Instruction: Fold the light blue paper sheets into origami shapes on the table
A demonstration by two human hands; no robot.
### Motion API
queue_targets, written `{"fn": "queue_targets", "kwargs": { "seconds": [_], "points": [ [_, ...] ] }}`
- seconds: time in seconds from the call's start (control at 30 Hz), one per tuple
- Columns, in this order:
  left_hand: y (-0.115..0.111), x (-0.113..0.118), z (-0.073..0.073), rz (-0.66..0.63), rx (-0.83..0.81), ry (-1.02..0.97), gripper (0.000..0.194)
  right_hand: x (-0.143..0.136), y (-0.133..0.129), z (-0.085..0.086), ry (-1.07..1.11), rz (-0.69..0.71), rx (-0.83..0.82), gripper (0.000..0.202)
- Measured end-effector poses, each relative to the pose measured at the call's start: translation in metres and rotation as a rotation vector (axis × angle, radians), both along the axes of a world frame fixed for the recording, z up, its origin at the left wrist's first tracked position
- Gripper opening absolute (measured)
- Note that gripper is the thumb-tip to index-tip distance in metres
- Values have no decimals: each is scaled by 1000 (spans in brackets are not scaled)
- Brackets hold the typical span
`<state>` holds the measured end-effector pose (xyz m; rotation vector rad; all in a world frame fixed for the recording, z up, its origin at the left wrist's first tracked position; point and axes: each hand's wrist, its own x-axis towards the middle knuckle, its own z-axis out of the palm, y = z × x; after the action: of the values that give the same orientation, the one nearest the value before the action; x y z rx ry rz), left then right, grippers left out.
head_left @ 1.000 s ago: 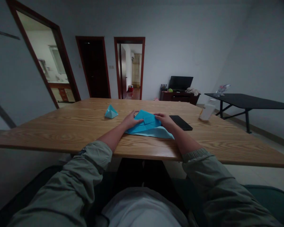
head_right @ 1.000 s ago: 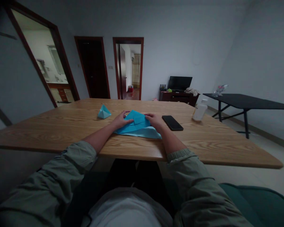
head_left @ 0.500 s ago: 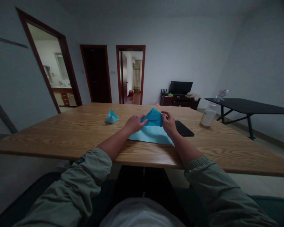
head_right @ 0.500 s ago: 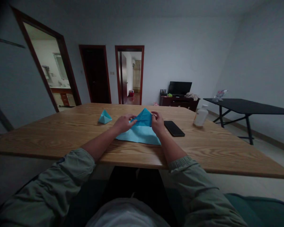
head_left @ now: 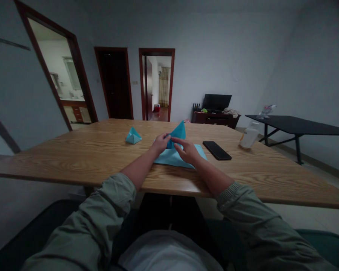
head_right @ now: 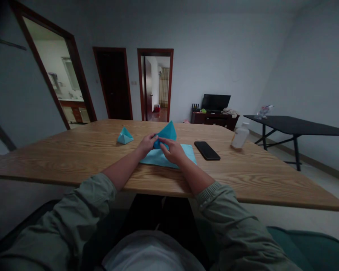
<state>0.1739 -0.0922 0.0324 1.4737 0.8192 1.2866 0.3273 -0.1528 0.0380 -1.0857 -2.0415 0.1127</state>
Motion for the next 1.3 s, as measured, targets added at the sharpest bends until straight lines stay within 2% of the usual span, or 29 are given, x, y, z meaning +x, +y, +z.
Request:
{"fn": "queue_targets", "kwargs": {
  "seconds": [0.07,0.13,0.2,0.23,0.27,0.33,0.4,0.6,0.73,0.8,0.87,1.03,1.17,1.3],
  "points": [
    [8,-7,-1,74,24,-26,24,6,6,1,7,-50,81,38],
    [12,-11,0,103,14,-91,25,17,14,3,114,-171,158,45],
    [13,-14,1,95,-30,-150,28,32,24,4,294,-299,109,54],
    [13,-15,2,87,-57,-166,30,40,28,3,403,-329,6,55],
    [13,-16,2,79,-82,-173,31,47,31,2,507,-322,-143,53],
    [13,-18,2,74,-105,-168,32,57,37,-2,633,-216,-425,46],
    [14,-20,1,81,-83,-141,32,62,40,-6,710,-139,-532,39],
    [18,-25,-6,146,60,-79,34,56,43,-12,805,21,-573,33],
    [21,-28,-3,160,102,33,33,59,44,-11,821,-108,-414,38],
    [22,-32,2,113,96,131,34,62,46,-11,801,-199,-344,38],
    [22,-36,5,48,86,195,39,63,47,-12,810,-223,-326,38],
    [18,-45,-3,-53,63,183,58,61,49,-13,906,-115,-390,43],
    [19,-48,-14,-25,105,195,55,60,50,-16,933,-26,-463,31],
    [25,-50,-18,18,134,226,48,60,49,-19,930,61,-642,18]
  ]
}}
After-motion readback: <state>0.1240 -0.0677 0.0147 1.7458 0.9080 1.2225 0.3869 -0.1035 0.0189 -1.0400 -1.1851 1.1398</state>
